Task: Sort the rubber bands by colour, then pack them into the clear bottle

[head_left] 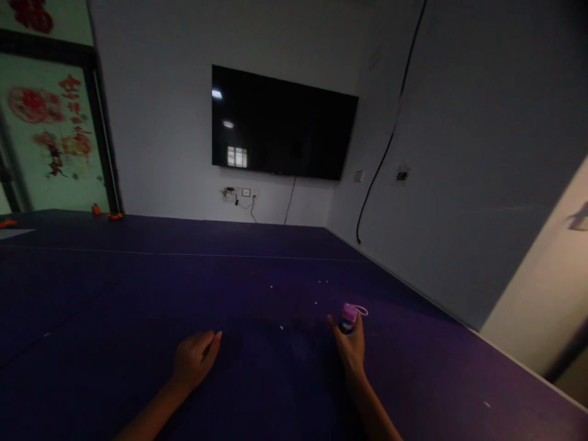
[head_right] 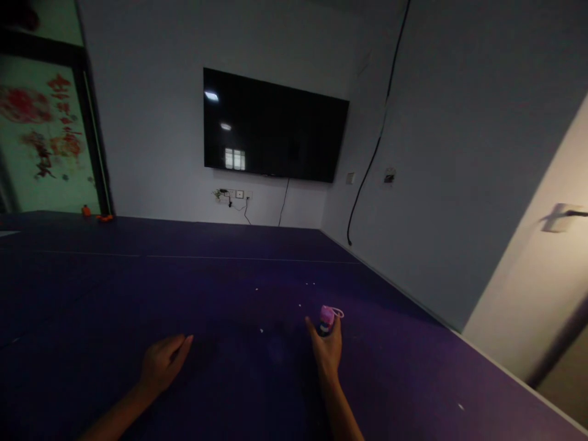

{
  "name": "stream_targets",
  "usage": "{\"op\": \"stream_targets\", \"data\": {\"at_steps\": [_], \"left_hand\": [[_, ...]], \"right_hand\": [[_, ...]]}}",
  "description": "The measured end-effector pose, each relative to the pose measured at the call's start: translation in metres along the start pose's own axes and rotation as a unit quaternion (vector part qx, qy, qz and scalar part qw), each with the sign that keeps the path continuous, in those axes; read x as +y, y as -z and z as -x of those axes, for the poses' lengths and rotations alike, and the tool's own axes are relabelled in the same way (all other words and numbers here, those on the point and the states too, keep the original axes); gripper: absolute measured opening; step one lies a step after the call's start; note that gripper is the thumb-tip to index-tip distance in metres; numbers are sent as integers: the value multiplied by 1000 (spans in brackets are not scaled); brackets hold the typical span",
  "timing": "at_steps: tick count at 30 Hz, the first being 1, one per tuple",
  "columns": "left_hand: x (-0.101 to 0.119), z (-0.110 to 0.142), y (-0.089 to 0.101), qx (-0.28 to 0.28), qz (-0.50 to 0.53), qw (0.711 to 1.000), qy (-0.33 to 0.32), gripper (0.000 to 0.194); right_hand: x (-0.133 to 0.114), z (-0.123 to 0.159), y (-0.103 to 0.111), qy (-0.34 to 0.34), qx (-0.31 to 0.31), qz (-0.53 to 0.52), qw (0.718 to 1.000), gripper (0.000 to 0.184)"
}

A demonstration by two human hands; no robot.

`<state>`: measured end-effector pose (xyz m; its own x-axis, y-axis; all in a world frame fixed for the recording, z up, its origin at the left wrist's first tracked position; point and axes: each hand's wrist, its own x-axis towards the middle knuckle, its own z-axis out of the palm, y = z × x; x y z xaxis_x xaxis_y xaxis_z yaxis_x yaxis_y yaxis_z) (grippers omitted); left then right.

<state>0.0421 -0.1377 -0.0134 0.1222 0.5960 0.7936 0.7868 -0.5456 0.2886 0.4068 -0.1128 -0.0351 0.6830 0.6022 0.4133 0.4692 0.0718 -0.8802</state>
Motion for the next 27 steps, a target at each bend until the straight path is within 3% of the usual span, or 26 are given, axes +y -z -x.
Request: {"op": "stream_targets", "data": {"at_steps": [4,7,11,15,19,27], "left_hand": [[-20,0,-17,4,-39,997,64,47],[-25,3,-22,-40,-26,995,90,46],[-19,0,-24,-99,-5,991,96,39],[-12,-2,-32,-120,19,990,65,35],[-7,0,-49,-142,93,985,3,49],[-1,0,-65,-175,215,960,25,70]], "right_hand": [[6,1,-13,-75,-5,42,996,55],[-12,13,-32,-33,19,12,999,51],[-54,53,-81,73,-106,-109,986,47],[-78,97,-117,144,-227,-141,953,39],[-75,114,-123,207,-332,-196,899,40],[-69,111,-119,237,-380,-235,862,46]]}}
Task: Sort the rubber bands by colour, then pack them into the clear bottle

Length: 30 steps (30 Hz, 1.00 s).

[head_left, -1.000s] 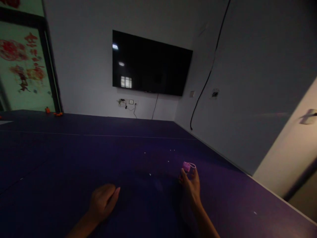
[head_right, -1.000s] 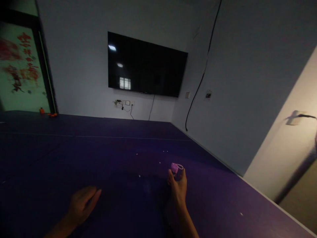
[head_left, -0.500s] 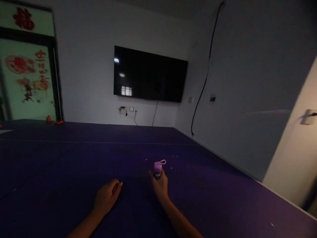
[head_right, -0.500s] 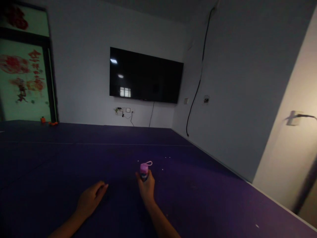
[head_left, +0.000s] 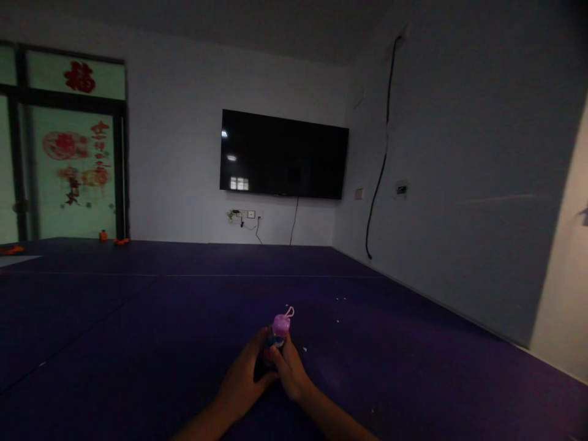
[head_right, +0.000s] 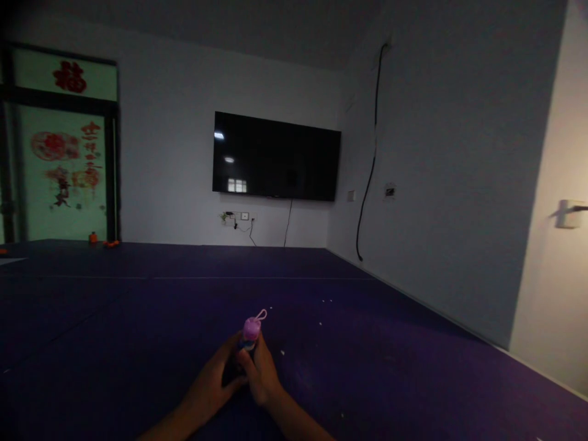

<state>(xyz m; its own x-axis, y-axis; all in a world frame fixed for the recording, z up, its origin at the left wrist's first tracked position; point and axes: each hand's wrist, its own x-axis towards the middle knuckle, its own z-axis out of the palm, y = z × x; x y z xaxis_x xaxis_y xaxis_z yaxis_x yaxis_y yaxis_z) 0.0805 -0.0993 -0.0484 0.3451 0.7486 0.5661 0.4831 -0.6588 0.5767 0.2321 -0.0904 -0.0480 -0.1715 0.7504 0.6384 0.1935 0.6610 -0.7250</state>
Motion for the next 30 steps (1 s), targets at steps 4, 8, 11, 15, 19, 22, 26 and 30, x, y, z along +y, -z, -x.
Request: {"op": "stream_targets", "data": {"at_steps": [4,8,11,15,19,22,26,30], "left_hand": [[3,-3,5,32,24,999,8,59],[-1,-6,16,77,-22,996,41,32],[-9,-7,27,119,-81,989,40,31],[-18,-8,34,126,-127,983,41,40],[-19,-8,32,113,-127,985,39,42],[-17,-7,29,108,-124,986,22,46],[-14,-6,30,102,-137,985,32,41],[-14,-7,32,94,-148,983,51,35]], "right_hand": [[-3,-1,-2,33,-64,28,997,50],[-5,-2,-1,25,-16,26,999,56],[-5,-3,1,-6,39,-4,999,53],[-2,-8,3,-61,82,-53,993,51],[1,-12,3,-101,87,-63,989,47],[0,-14,1,-111,81,-62,989,42],[-1,-15,1,-92,49,-30,994,34],[-1,-14,3,-61,29,17,998,29]]}}
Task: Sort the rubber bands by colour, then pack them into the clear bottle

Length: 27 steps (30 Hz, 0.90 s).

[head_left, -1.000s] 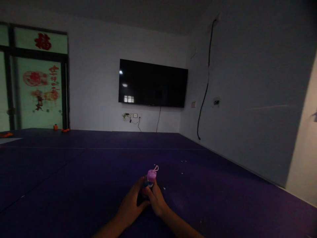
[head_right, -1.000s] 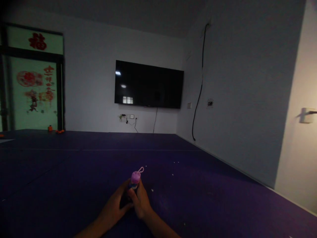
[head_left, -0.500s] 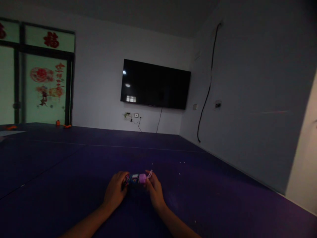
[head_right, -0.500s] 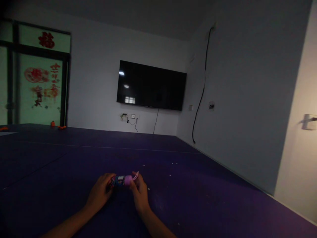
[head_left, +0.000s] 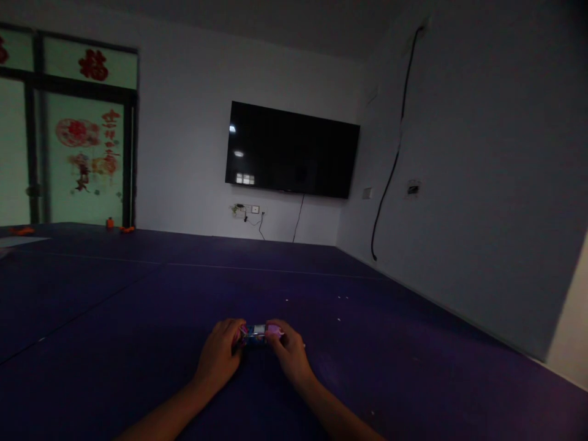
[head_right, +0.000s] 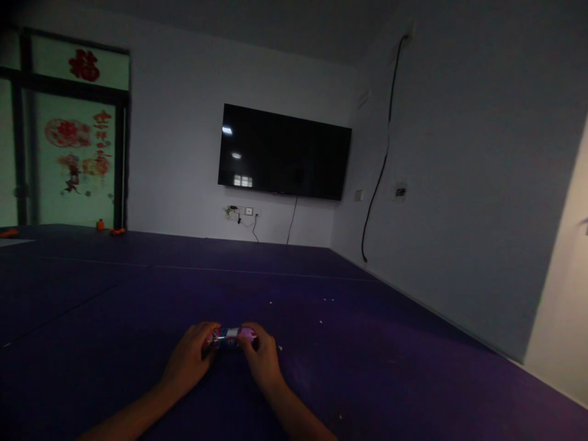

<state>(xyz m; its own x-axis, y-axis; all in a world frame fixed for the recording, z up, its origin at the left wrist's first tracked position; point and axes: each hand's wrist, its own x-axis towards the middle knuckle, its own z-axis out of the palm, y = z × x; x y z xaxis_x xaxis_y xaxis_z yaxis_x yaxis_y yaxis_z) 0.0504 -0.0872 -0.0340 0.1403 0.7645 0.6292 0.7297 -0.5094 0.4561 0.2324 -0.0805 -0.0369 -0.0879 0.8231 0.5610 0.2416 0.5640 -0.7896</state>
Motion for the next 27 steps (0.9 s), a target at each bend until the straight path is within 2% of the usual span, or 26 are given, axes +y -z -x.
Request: {"op": "stream_targets", "data": {"at_steps": [4,7,10,14,16,19,22,25,27], "left_hand": [[-1,-1,0,-6,1,1000,28,34],[-1,-1,0,-2,1,999,51,35],[0,-2,0,-8,-3,999,52,34],[-1,-2,0,-18,-7,999,43,36],[-2,-3,0,-16,-12,999,50,36],[-3,-4,0,-4,-11,997,70,34],[-4,-5,-1,2,-2,998,70,33],[-4,-4,-1,2,6,998,57,34],[-4,-4,-1,4,8,999,54,35]], "right_hand": [[3,1,0,57,2,31,998,29],[5,1,-3,86,23,11,996,42],[6,2,-4,50,39,-26,998,51],[5,3,-4,-26,0,-8,1000,36],[4,3,-3,-10,-4,-16,1000,35],[2,3,-2,28,23,-34,999,50],[2,2,-1,-5,46,-27,999,45],[3,1,-2,-50,23,-36,998,40],[4,1,-3,-51,22,-58,997,41]]}}
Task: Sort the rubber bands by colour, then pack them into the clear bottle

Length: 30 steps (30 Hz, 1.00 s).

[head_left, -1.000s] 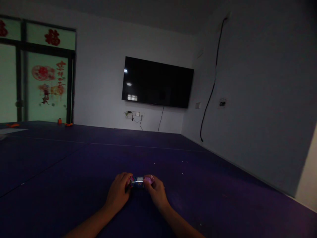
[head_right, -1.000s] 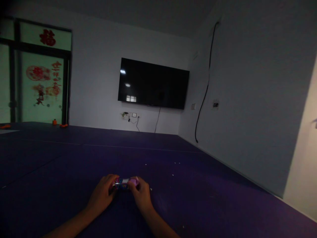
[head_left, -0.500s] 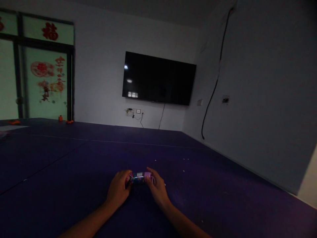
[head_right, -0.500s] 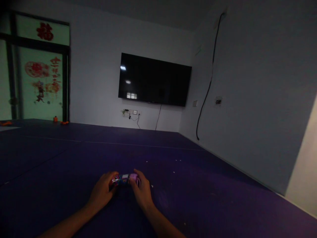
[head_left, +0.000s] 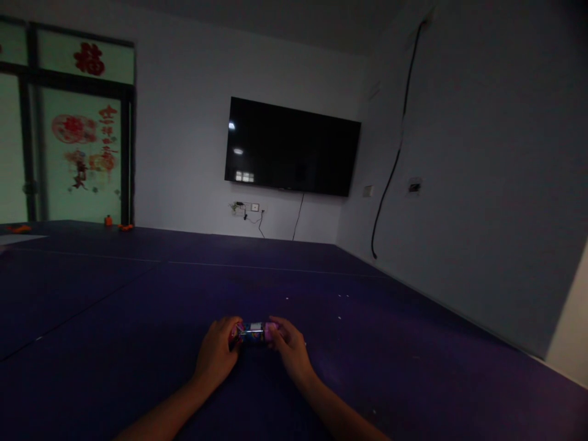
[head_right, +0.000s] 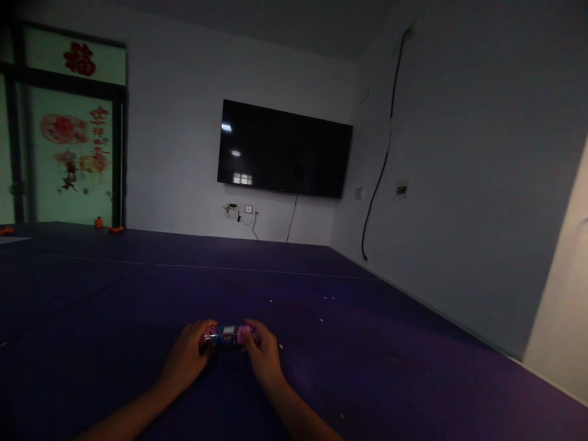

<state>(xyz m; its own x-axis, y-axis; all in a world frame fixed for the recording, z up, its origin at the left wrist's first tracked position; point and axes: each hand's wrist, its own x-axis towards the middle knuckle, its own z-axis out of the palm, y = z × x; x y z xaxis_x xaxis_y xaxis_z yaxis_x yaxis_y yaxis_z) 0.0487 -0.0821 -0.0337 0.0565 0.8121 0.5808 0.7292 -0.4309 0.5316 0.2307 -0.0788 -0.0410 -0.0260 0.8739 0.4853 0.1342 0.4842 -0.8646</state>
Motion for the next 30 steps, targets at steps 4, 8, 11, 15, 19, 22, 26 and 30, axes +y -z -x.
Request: {"op": "stream_targets", "data": {"at_steps": [4,8,11,15,19,22,26,30], "left_hand": [[0,1,0,-2,0,1000,-4,35],[0,0,0,-4,-2,1000,-4,36],[-1,0,0,-4,-4,1000,4,39],[-2,0,0,6,-7,1000,10,40],[-4,0,1,16,-12,1000,15,43],[-1,1,1,9,-21,1000,-4,47],[4,4,2,-8,-29,998,-58,57],[5,4,3,8,-33,998,-55,55]], "right_hand": [[1,0,0,21,19,-43,999,46],[3,-1,0,-20,2,-8,1000,42],[2,-2,-2,-18,-14,-1,1000,39],[0,0,-5,22,-11,-17,1000,35],[0,1,-4,40,-30,-8,999,41],[1,1,-3,12,-22,-12,1000,48],[-1,1,-2,-43,-57,44,996,40],[-5,3,-2,14,-35,114,993,28]]}}
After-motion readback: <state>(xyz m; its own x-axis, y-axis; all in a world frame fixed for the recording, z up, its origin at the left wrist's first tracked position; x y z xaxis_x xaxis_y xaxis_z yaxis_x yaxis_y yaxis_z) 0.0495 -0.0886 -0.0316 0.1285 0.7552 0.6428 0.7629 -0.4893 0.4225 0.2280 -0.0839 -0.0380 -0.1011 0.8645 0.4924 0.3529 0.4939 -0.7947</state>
